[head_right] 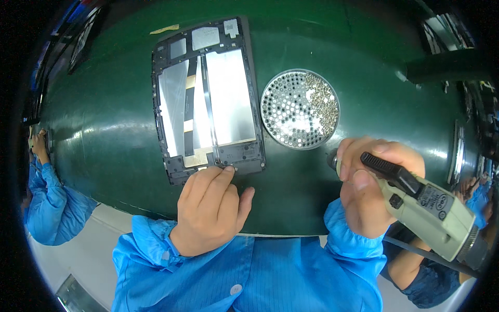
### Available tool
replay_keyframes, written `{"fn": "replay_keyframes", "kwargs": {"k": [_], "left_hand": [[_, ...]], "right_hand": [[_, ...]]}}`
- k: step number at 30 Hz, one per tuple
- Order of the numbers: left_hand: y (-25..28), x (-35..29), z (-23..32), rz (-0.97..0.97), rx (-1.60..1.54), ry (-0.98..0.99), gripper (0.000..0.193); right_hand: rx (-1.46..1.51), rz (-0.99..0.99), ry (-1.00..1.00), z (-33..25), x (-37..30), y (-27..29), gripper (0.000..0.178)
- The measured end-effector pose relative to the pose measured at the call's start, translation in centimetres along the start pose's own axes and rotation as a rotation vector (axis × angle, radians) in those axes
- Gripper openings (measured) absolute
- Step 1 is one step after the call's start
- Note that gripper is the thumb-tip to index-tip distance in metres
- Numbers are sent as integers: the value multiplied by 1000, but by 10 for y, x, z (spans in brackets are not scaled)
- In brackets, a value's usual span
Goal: Assembling tablet components on a factory conveyor line.
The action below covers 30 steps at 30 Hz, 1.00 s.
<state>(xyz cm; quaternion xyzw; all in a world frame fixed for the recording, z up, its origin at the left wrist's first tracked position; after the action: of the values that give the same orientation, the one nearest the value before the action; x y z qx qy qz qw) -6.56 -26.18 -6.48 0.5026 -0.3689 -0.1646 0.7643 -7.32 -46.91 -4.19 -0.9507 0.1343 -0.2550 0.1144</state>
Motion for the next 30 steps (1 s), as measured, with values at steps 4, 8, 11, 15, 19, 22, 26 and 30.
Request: {"fn": "replay_keyframes", "kwargs": {"k": [4, 8, 11, 15, 19, 22, 26, 30], "left_hand": [[0, 8, -5, -38, -46, 63, 20], [5, -3, -11, -64, -132, 95, 21], [10, -5, -12, -112, -153, 112, 20], [8, 3, -14, -92, -126, 133, 20], [5, 3, -18, -118, -154, 114, 23], [8, -13, -24, -76, -63, 88, 27], [13, -39, -38, -114, 155, 121, 37], [10, -34, -51, -143, 48, 177, 36]], "right_hand": [[-19, -5, -22, 1, 1, 5, 37], [-17, -39, -23, -1, 0, 6, 37], [-31, -9, -26, -2, -1, 6, 38], [-44, -80, -21, -1, 1, 9, 38], [-5, -26, -22, 3, -1, 14, 37], [-41, 26, 18, -1, 2, 11, 37], [-38, 96, 6, -2, 4, 13, 37], [-116, 226, -58, 11, 0, 22, 35]]}}
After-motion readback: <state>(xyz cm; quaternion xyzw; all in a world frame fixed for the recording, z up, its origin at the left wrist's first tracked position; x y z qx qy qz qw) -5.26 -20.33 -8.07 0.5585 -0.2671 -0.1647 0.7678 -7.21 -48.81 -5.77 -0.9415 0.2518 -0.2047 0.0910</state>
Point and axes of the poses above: each hand's wrist, its own x-axis towards the middle knuckle, its own y-axis out of the back of the hand, z = x × y, the point moved 5 cm from there along x, towards the middle knuckle, and after that the axes turned 9 degrees about x, right-handed, at the moved point
